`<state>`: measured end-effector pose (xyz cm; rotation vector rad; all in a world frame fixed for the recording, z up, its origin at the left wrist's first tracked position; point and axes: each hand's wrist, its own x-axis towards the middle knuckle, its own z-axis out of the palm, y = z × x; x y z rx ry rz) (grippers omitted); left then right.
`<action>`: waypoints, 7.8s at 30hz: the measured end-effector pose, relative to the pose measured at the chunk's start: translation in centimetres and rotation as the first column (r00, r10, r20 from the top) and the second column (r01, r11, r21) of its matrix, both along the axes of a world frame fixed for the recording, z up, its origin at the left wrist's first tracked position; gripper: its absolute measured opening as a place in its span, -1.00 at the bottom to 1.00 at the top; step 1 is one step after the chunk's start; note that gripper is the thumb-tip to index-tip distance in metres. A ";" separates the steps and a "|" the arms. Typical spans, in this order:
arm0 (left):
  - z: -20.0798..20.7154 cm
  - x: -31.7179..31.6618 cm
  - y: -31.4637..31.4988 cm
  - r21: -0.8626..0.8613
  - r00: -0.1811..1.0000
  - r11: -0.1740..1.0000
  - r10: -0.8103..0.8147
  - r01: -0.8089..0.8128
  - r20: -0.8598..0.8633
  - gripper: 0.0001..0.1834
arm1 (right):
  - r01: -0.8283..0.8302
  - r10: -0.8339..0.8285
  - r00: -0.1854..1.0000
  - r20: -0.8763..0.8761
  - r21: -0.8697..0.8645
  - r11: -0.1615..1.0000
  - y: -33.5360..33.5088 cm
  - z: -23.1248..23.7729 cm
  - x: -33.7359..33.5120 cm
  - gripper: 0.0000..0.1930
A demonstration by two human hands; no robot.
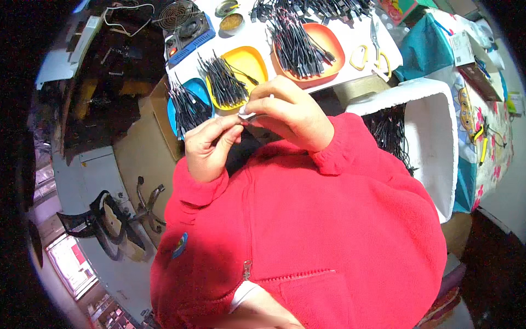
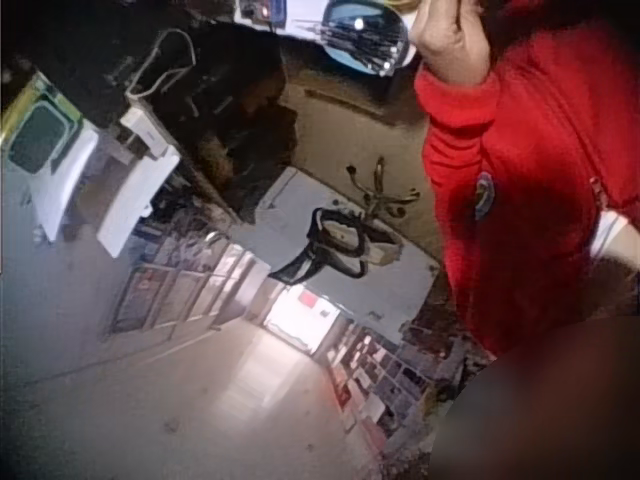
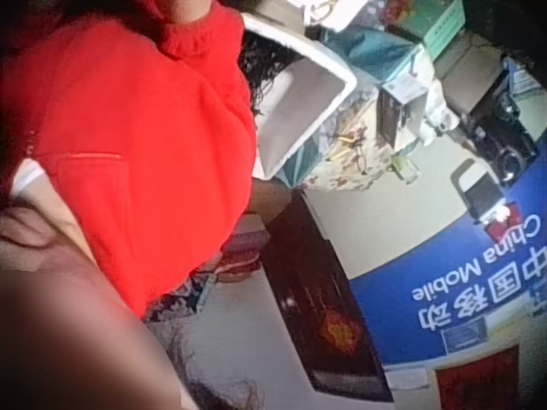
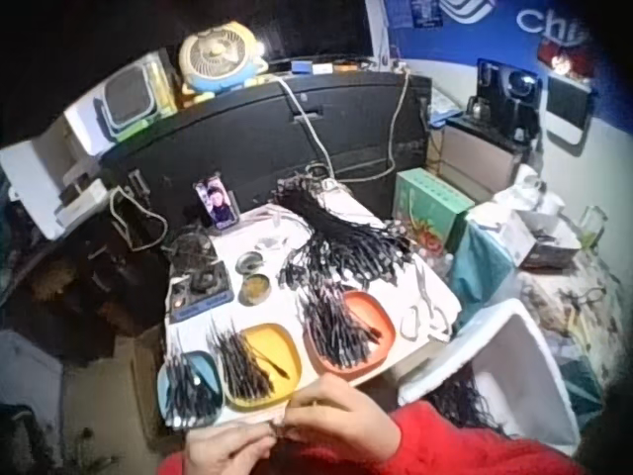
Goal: The person repeatedly picks black wires from a white bin, attaches small white connectors to their ends, and places the finished pieces into colored trays on the table. The process is repeated continuously throughout the clip.
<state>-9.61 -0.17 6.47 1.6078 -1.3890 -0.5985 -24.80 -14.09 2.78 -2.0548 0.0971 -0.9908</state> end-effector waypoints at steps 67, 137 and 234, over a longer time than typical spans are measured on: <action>-2.0 19.4 -19.7 0.193 0.656 0.981 -0.137 -0.013 0.742 -0.88 | 0.114 -0.094 0.975 -0.203 0.088 0.990 -7.5 -2.8 -0.1 -0.85; 7.8 -3.4 -7.3 -0.306 0.564 0.934 -0.354 0.182 -0.746 -0.50 | -0.062 0.129 0.972 -0.195 0.318 0.946 0.3 5.4 -9.4 -0.64; -6.1 1.9 0.2 0.437 0.802 0.884 0.135 0.167 -0.581 -0.75 | 0.812 -0.805 -0.068 -0.589 -0.502 0.299 -10.2 -25.5 -31.5 -0.69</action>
